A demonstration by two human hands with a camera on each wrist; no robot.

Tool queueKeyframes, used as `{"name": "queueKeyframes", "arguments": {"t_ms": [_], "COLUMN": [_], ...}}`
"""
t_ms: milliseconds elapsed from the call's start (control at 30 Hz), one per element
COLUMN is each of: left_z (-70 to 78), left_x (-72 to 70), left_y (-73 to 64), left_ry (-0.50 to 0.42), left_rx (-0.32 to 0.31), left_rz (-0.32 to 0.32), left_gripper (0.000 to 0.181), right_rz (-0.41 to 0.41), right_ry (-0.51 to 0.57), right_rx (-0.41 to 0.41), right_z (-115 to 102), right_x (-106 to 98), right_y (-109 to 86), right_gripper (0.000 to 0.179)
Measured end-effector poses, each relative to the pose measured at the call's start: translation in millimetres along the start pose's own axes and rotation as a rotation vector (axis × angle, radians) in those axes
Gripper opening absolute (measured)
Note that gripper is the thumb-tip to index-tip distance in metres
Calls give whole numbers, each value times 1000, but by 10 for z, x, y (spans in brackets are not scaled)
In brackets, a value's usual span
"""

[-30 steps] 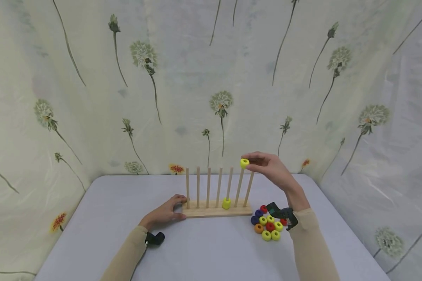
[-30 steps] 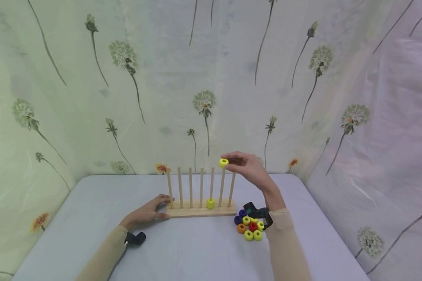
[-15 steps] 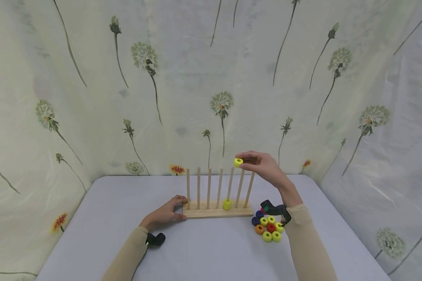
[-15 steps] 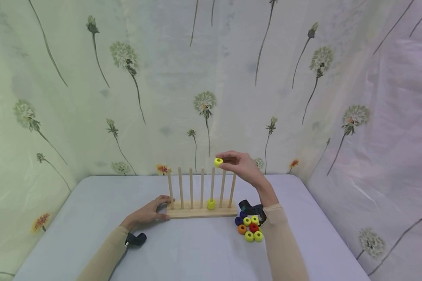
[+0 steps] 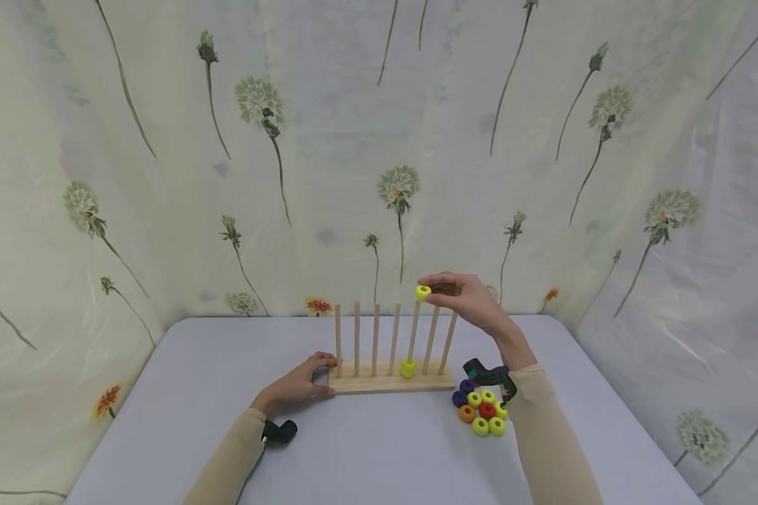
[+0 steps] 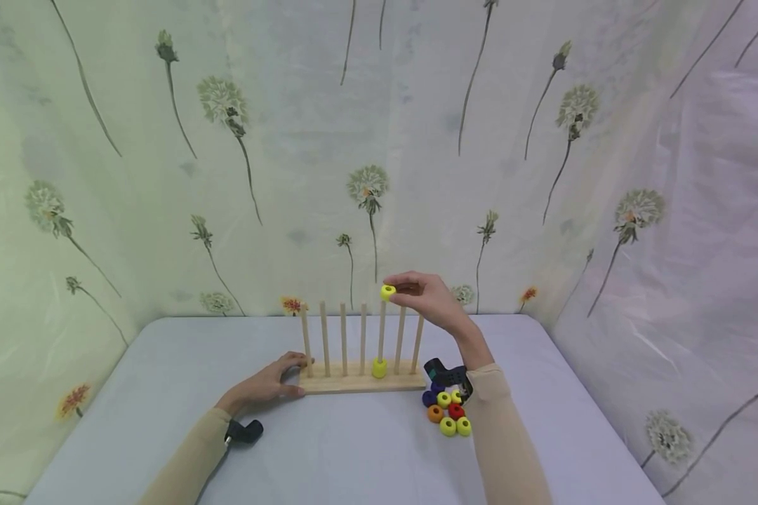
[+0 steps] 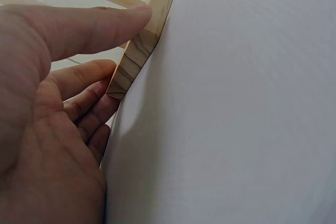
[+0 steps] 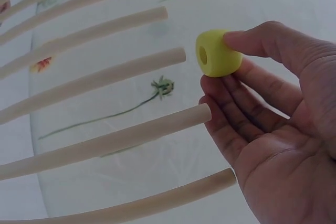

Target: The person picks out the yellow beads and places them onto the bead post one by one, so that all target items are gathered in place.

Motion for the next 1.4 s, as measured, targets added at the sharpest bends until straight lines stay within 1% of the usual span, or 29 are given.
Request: {"name": "queueKeyframes", "arguments": {"t_ms": [67,267,300,500,567,833,1033,1100,1300,1400], "left_z": [3,-21,-26,-32,-34,-58,-34,-21,-14,-14], "left_x": [2,-2,-4,-15,-13,-3,-11,-12,-4,-2], "left_y": [2,3,2,-3,-1,7,-1,-9,-22,-21], "left_ry": [0,4,3,-4,-4,6,-2,1,14,5], "left_rx": [9,5,1,-2,-4,-19,-7,-3,5,-1], "left_rz": [2,5,5,7,6,12,12,10,4,1], "left_gripper": [65,68,68,68,68,67,67,67,67,68], "right_rz": [0,-23,-26,-32,-36,-53,-58,-61,-71,-73], "right_ry": [-8,-19,-18,-17,-16,-2,-13,-18,-27,-28], "right_rx": [6,26,29,27,24,13,25,30,29,30], "right_z": [-24,-185,-181,11,41,41,56,21,-208,-192], "right_x": [12,64,66,42,39,43,62,77,133,132], "right_y": [-1,-57,-57,20,31,33,28,15,-77,-67], "right_gripper": [37,36,36,37,38,39,37,36,36,36]}}
Point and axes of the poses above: each hand's wrist, its own y-axis towards the middle knuckle, its own x-axis out of the palm, z = x × y, the point moved 7 cm from there along y, towards the middle knuckle, and after that the axes turned 7 degrees about y, right-handed, at the moved point
